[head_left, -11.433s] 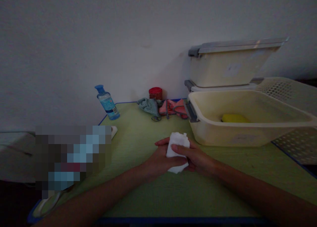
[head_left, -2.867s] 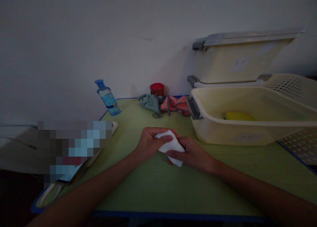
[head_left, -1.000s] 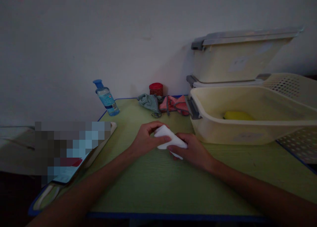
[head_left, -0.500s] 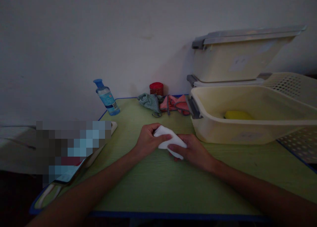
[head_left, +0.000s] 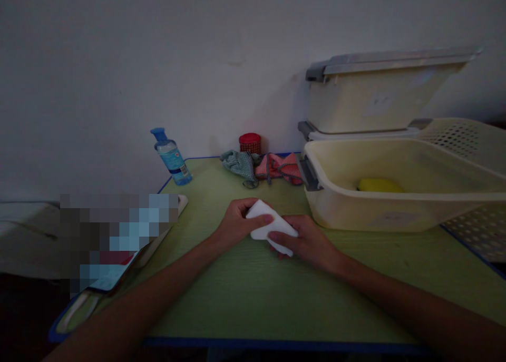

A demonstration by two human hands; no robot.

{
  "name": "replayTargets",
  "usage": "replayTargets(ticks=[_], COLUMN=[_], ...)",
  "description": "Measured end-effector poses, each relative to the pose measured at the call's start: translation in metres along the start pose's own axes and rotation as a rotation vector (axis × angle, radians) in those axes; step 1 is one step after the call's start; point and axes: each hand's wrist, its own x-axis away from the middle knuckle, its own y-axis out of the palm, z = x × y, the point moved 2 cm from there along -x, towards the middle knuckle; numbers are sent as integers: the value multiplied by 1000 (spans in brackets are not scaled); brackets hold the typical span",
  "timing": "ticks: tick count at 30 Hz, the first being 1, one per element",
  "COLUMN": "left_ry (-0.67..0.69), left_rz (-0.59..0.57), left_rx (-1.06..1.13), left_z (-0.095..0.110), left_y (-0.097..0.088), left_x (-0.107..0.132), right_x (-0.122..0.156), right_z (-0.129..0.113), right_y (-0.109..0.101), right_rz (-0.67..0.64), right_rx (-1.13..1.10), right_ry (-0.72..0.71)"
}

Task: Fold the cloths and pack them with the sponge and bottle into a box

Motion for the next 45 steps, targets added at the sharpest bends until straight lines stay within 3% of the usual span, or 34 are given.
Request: replayTargets(ticks=[12,21,36,45], left_ry=[50,55,49,66], left_rz=[149,59,132,80], left_rx=[73,157,163,230], left_z=[-5,-6,-5,-16], left_y=[-2,-10,-12,-13], left_x=[-2,-10,-13,-15], right_x=[-2,-3,-3,-4], right_z=[-8,-6,-9,-8], right_y=[-4,-6,-5,-5], right_rz=[61,110,98,126], right_rx=[-60,-128,-195,-175], right_ry=[40,29,24,34])
